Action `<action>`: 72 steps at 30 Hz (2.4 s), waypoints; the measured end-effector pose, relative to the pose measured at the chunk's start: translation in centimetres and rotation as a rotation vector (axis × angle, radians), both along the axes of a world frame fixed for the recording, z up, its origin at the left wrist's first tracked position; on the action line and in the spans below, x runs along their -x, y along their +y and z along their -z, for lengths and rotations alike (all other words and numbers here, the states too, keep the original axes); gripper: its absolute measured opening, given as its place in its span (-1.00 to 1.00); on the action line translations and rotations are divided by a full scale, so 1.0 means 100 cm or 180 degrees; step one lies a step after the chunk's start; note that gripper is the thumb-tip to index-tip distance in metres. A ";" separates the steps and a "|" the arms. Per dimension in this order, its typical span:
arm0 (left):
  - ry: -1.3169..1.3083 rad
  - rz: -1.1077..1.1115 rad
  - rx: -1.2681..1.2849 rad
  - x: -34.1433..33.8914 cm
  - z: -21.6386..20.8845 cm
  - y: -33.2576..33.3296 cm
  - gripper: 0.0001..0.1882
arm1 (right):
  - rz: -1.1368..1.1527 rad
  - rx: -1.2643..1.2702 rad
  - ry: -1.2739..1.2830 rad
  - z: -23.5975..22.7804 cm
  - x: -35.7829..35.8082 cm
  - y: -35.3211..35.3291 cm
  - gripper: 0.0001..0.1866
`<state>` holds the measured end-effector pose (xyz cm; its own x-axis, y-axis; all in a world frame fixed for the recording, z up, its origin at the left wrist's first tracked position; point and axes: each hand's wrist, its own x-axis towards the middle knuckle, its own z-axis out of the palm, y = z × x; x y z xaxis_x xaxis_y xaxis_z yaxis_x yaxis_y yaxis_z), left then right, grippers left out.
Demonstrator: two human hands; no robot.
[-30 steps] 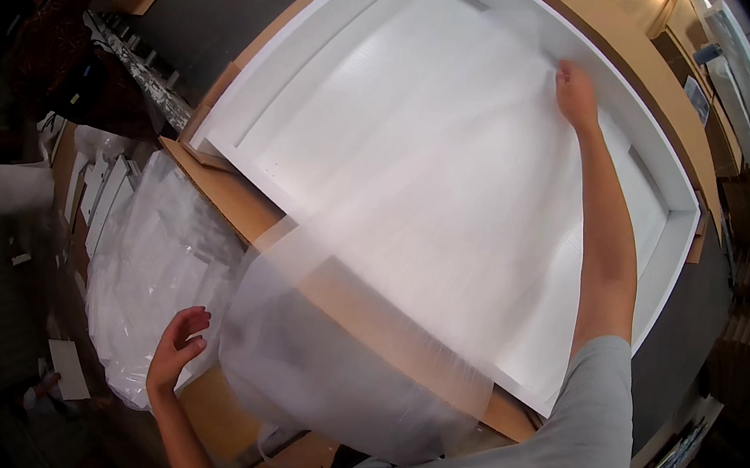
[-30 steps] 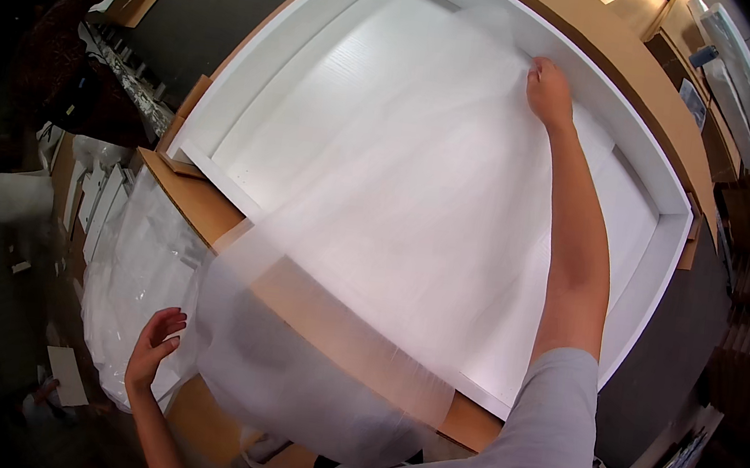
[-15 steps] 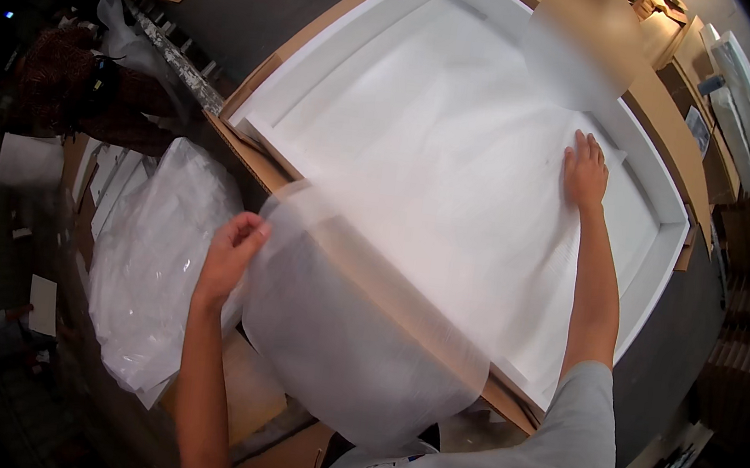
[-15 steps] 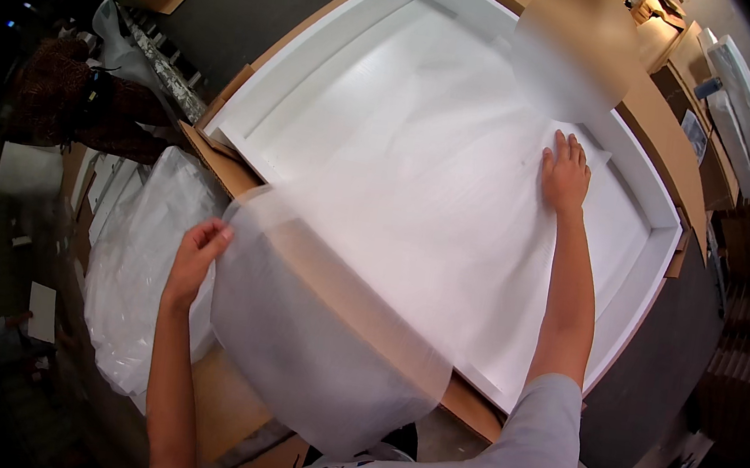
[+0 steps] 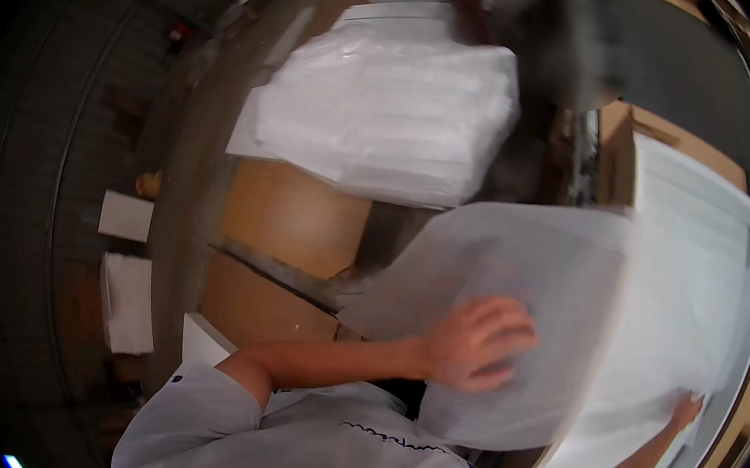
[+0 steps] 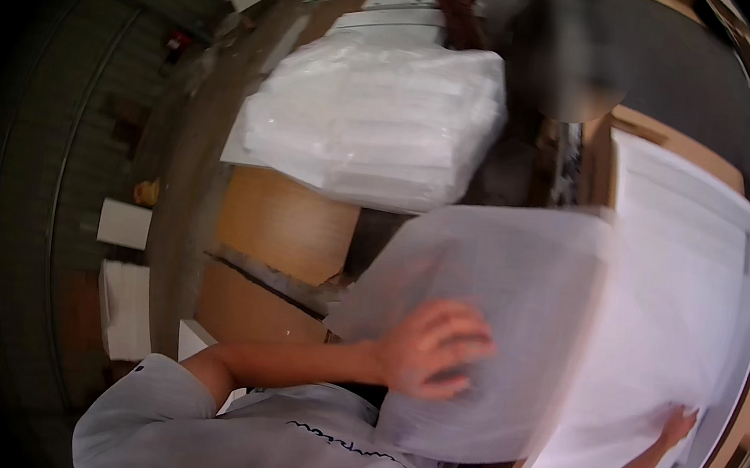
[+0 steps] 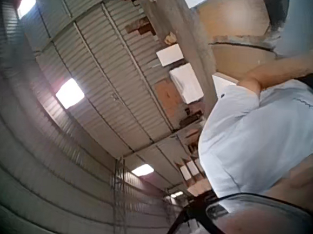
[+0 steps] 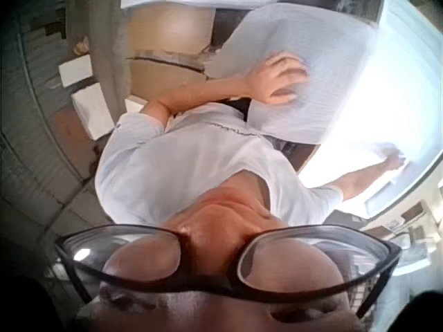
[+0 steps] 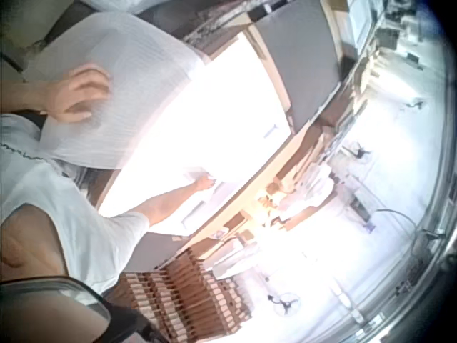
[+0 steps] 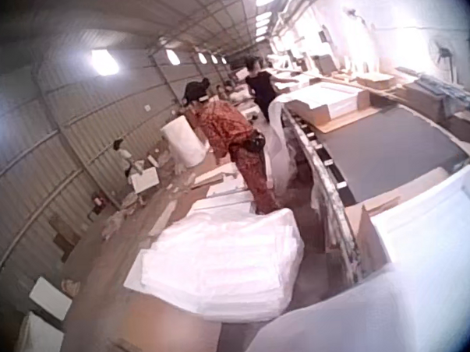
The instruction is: The person picks up a flat cardboard box from a stack, places it on a conveyor belt, and inserts a foam frame. Then, the person retrieves a white furniture panel from the floor, places it inside the foam frame, and covers it with a layer of thin foam sheeting. This process is repeated with a second panel and box.
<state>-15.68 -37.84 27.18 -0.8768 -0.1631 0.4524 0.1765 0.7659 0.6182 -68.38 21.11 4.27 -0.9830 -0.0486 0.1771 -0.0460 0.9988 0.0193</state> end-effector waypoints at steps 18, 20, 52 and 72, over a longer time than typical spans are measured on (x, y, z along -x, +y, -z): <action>-0.0323 0.0126 -0.1298 -0.169 0.043 -0.066 -0.56 | -0.3303 -0.0335 0.0224 -0.276 -0.436 -0.439 -0.29; -0.0720 -0.0155 -0.1330 -0.260 0.073 -0.107 -0.57 | -0.3032 -0.0958 0.0433 -0.208 -0.418 -0.411 -0.21; -0.1208 -0.5203 -0.2781 -0.834 0.262 -0.292 -0.71 | -0.5239 0.1156 -0.4721 -0.009 -1.016 -0.890 -0.67; -0.1727 -0.3235 -0.2506 -0.760 0.403 -0.745 -0.59 | -0.5292 0.0442 -0.0980 0.430 -1.072 -1.549 -0.08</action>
